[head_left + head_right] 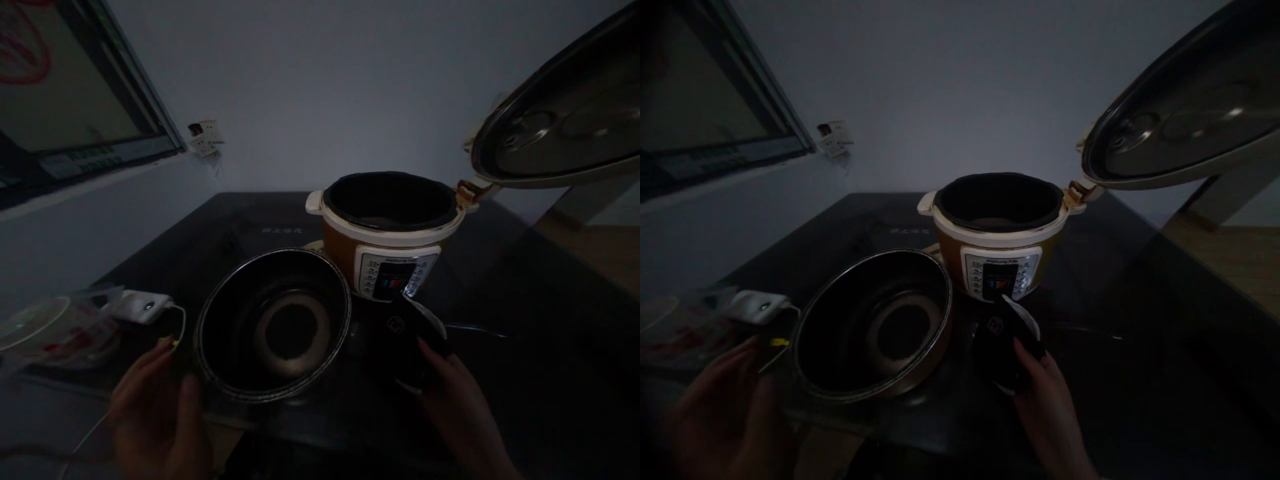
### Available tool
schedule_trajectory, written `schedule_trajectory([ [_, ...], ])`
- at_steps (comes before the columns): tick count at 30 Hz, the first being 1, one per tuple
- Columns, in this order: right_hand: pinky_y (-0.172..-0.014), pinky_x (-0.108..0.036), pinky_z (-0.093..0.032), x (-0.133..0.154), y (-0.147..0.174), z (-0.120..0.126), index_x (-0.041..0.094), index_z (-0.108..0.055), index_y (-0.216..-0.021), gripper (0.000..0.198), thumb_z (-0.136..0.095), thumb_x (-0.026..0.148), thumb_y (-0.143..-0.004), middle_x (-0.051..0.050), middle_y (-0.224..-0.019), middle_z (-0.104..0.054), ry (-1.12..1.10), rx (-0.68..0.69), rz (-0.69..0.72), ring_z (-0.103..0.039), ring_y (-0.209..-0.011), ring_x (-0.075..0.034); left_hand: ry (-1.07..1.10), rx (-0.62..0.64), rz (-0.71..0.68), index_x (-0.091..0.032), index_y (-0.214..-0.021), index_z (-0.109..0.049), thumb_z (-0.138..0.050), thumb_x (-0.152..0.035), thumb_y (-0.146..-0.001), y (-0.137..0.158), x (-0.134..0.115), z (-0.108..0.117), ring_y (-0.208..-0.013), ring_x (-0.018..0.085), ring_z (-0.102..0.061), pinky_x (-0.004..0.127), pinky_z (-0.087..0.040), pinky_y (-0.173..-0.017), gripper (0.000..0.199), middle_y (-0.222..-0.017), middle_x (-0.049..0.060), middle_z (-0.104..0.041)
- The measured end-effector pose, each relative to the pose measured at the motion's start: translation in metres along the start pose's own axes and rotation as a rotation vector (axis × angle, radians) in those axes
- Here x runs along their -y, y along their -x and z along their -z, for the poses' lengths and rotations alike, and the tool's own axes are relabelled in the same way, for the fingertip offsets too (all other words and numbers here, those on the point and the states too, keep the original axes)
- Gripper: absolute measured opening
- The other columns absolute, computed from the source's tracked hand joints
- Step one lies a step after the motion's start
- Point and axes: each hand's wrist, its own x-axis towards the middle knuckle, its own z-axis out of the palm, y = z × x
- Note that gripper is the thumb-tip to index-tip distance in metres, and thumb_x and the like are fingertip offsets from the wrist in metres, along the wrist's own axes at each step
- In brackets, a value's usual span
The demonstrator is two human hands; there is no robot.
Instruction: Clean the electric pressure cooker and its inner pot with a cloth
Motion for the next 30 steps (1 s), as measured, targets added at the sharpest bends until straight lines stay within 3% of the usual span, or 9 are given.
schedule_trajectory([
  [2, -0.097, -0.048, -0.054, -0.006, -0.002, -0.003, 0.027, -0.077, -0.092, 0.031, -0.087, 0.027, -0.062, -0.004, -0.107, -0.076, 0.044, -0.008, 0.051, -0.066, -0.114, -0.034, 0.048, -0.057, 0.207, -0.026, -0.131, -0.058, -0.071, -0.039, -0.085, -0.006, 0.005, -0.011, -0.139, 0.025, -0.045, 0.043, -0.029, -0.122, 0.049, -0.145, 0.004, -0.054],
  [6, -0.108, -0.039, -0.047, -0.010, 0.001, -0.019, 0.029, -0.079, -0.088, 0.046, -0.085, 0.005, -0.049, 0.001, -0.115, -0.074, 0.157, -0.027, 0.170, -0.049, -0.136, -0.034, 0.224, 0.066, 0.549, -0.026, -0.139, -0.055, -0.061, -0.050, -0.089, -0.014, 0.017, -0.025, -0.134, 0.028, -0.053, 0.041, -0.042, -0.113, 0.056, -0.143, 0.005, -0.059],
  [8, -0.107, -0.040, -0.048, -0.012, 0.007, -0.032, 0.030, -0.078, -0.087, 0.037, -0.085, 0.012, -0.056, 0.002, -0.119, -0.073, 0.181, -0.020, 0.171, -0.049, -0.136, -0.033, 0.299, 0.102, 0.609, -0.023, -0.137, -0.057, -0.060, -0.053, -0.088, -0.014, 0.019, -0.027, -0.127, 0.029, -0.059, 0.043, -0.048, -0.108, 0.058, -0.135, 0.007, -0.065],
  [11, -0.104, -0.045, -0.050, -0.021, 0.014, -0.052, 0.030, -0.076, -0.101, 0.029, -0.080, 0.036, -0.073, 0.000, -0.123, -0.071, 0.136, -0.008, 0.086, -0.056, -0.129, -0.032, 0.357, 0.098, 0.684, -0.023, -0.135, -0.059, -0.065, -0.048, -0.086, -0.012, 0.018, -0.027, -0.124, 0.030, -0.061, 0.044, -0.048, -0.109, 0.056, -0.129, 0.006, -0.068],
  [13, -0.108, -0.046, -0.046, -0.027, 0.016, -0.060, 0.030, -0.072, -0.113, 0.040, -0.077, 0.046, -0.076, -0.001, -0.126, -0.070, 0.113, -0.008, 0.055, -0.057, -0.128, -0.031, 0.328, 0.081, 0.692, -0.025, -0.137, -0.057, -0.070, -0.041, -0.083, -0.012, 0.015, -0.026, -0.127, 0.030, -0.059, 0.045, -0.046, -0.111, 0.057, -0.129, 0.006, -0.068],
  [16, -0.114, -0.045, -0.040, -0.031, 0.018, -0.064, 0.028, -0.072, -0.114, 0.049, -0.083, 0.046, -0.070, -0.002, -0.127, -0.070, 0.136, -0.017, 0.056, -0.055, -0.131, -0.031, 0.284, 0.078, 0.683, -0.027, -0.138, -0.056, -0.075, -0.034, -0.077, -0.013, 0.015, -0.024, -0.129, 0.033, -0.057, 0.049, -0.044, -0.112, 0.064, -0.127, 0.006, -0.069],
  [20, -0.112, -0.044, -0.042, -0.023, 0.019, -0.064, 0.027, -0.075, -0.105, 0.046, -0.086, 0.043, -0.064, -0.002, -0.122, -0.072, 0.148, 0.007, 0.064, -0.057, -0.128, -0.032, 0.276, 0.101, 0.644, -0.027, -0.138, -0.057, -0.073, -0.026, -0.074, -0.013, 0.015, -0.023, -0.129, 0.033, -0.057, 0.048, -0.045, -0.111, 0.066, -0.124, 0.005, -0.070],
  [25, -0.111, -0.045, -0.043, -0.016, 0.018, -0.065, 0.027, -0.078, -0.096, 0.036, -0.086, 0.041, -0.063, -0.002, -0.123, -0.072, 0.183, -0.012, 0.054, -0.056, -0.127, -0.032, 0.251, 0.122, 0.565, -0.026, -0.141, -0.054, -0.070, -0.026, -0.075, -0.014, 0.004, -0.023, -0.132, 0.033, -0.054, 0.046, -0.043, -0.114, 0.068, -0.136, 0.004, -0.064],
  [30, -0.106, -0.046, -0.046, -0.019, 0.014, -0.058, 0.027, -0.077, -0.103, 0.046, -0.086, 0.048, -0.063, -0.002, -0.114, -0.075, 0.154, 0.007, 0.049, -0.061, -0.120, -0.032, 0.188, 0.170, 0.409, -0.027, -0.142, -0.053, -0.073, -0.026, -0.072, -0.019, -0.003, -0.024, -0.139, 0.033, -0.047, 0.048, -0.030, -0.121, 0.072, -0.143, 0.003, -0.059],
])
